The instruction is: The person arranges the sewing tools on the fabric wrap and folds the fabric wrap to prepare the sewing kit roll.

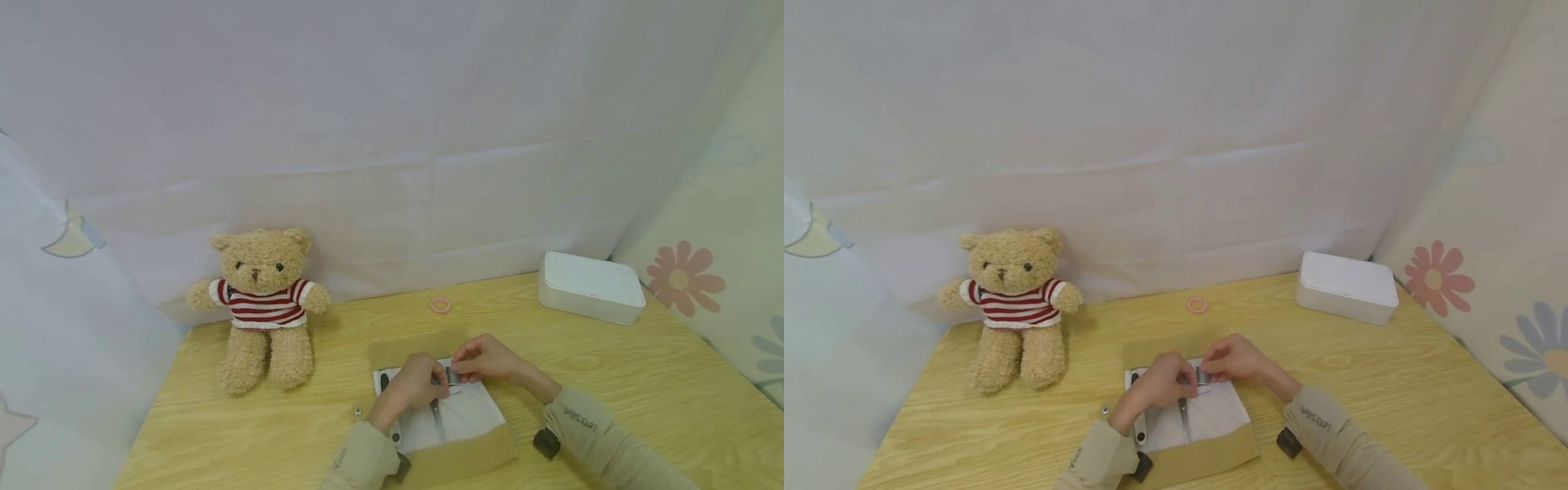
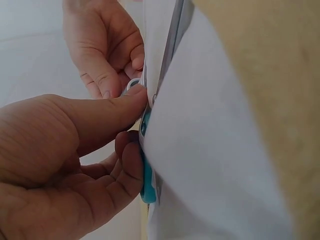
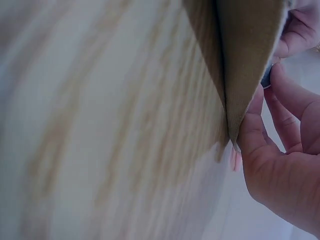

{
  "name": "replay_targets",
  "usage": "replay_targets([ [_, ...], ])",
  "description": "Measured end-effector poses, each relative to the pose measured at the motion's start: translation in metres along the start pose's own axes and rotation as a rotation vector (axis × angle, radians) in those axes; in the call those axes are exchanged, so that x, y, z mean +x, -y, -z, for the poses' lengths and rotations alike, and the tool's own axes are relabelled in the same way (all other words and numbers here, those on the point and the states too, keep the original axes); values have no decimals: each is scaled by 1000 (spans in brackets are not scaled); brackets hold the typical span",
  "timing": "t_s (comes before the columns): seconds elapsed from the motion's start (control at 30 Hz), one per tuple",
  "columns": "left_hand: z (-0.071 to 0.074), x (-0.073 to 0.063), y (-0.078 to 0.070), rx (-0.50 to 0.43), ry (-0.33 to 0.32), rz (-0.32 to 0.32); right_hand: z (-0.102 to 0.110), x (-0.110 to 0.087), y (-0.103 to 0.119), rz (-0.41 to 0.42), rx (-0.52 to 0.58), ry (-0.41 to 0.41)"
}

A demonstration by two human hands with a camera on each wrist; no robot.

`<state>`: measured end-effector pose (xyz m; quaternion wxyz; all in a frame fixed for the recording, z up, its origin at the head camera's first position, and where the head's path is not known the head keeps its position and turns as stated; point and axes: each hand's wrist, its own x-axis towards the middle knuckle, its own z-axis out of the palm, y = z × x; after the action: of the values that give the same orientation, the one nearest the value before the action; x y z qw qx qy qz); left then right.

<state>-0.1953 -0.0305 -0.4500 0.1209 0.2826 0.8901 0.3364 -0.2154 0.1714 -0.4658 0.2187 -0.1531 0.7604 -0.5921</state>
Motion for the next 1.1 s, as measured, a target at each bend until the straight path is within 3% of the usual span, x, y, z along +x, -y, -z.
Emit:
replay_targets([
  [0.47, 1, -2, 2, 6, 8, -28, 0, -1, -2, 23, -62, 36],
  [0.77, -2, -2, 3, 35, -4, -39, -7, -1, -1, 10, -104, -47],
  [1.1, -4, -3, 2, 30, -7, -49, -9, -1, 1, 29, -146, -77],
])
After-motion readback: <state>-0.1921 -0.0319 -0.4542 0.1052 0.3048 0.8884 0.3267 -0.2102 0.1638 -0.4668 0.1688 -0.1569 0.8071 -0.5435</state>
